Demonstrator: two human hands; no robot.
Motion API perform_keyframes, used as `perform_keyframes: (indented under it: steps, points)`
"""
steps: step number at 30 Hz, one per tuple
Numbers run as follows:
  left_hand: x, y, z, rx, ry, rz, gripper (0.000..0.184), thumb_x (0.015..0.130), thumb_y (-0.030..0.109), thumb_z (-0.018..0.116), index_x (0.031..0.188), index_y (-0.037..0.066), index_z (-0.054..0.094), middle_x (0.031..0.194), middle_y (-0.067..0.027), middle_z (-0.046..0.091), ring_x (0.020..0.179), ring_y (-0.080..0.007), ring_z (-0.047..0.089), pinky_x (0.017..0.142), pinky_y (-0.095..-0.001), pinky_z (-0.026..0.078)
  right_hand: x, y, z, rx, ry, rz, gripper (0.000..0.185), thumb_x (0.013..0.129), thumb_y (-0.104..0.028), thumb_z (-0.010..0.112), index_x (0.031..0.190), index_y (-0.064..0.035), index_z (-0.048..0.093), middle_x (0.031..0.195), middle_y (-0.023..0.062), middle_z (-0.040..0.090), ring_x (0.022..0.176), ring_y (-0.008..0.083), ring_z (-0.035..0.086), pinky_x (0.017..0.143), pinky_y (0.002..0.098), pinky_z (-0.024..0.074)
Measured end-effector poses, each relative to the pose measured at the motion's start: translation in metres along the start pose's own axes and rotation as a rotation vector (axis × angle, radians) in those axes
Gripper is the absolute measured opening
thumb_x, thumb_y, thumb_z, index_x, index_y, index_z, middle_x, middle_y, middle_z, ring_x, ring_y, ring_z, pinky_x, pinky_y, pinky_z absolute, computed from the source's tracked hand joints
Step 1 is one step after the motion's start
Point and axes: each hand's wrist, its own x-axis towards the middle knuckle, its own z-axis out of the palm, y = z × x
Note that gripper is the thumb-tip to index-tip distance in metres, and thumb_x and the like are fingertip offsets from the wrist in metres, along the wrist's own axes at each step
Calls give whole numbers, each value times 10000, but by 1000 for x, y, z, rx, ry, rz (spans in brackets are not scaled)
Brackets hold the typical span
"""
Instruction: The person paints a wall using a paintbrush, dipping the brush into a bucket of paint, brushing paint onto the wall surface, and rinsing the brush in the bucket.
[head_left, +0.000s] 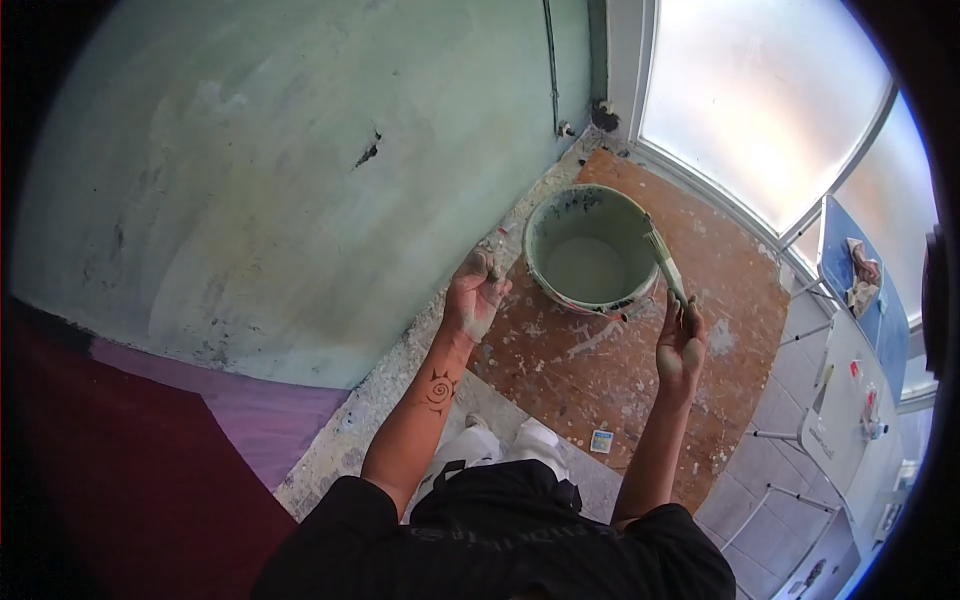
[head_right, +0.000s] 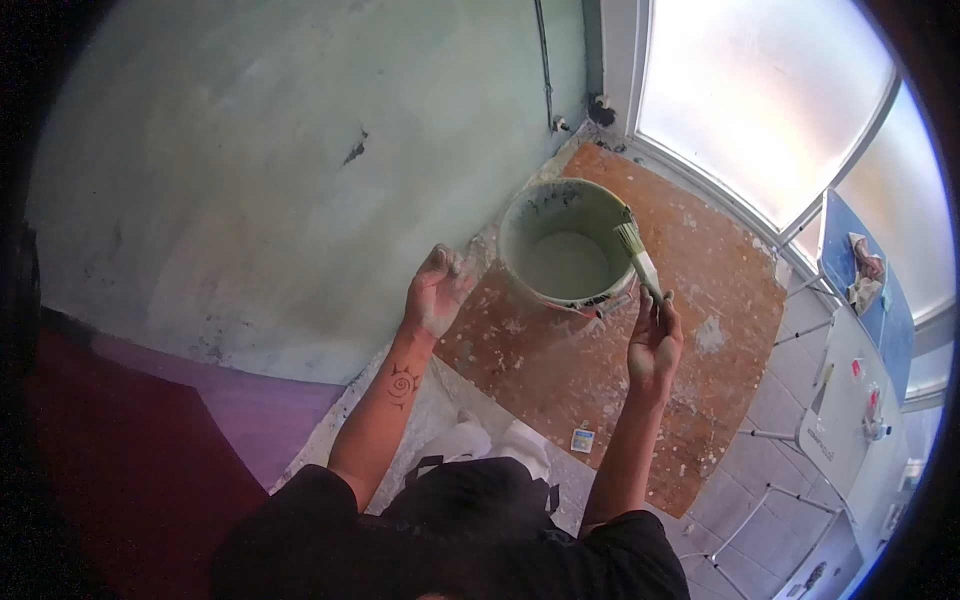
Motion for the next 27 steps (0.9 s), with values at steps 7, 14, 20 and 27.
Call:
perform_keyframes:
  steps: [7, 14, 20, 27]
  points:
    - [9, -23, -1, 504, 187, 107, 129, 784, 16, 587, 868, 96, 530, 748, -7, 545, 645, -131, 520, 651, -286, 438, 19, 13, 59, -862, -171, -239, 270, 899, -100, 515, 1103, 70, 564, 1001, 179, 638, 932, 243, 637, 810, 297, 520]
    - [2, -81, -6, 1855, -65, 311, 371, 816, 173, 591, 1145, 4, 554, 1197, -192, 546, 1159, -307, 494, 981, -407, 378, 141, 79, 45, -2061, -857, -190, 209, 782, -135, 606, 950, -26, 664, 775, 128, 661, 653, 170, 627, 613, 295, 486]
    - [-5, -123, -34, 2137, -166, 280, 658, 874, 270, 512, 1410, -5, 249, 1501, -167, 164, 1401, -283, 125, 1063, -540, 234, 182, 121, 9, -2312, -925, -369, 230, 736, -204, 616, 806, 16, 612, 845, 256, 615, 820, 437, 591, 683, 488, 472]
    - [-6, -113, -29, 2092, -205, -1, 692, 868, 254, 522, 1435, 34, 192, 1525, -92, 109, 1410, -253, 87, 1037, -643, 206, 210, 117, -12, -2444, -1024, -193, 279, 765, -236, 598, 800, 41, 602, 843, 278, 603, 824, 452, 579, 690, 525, 453]
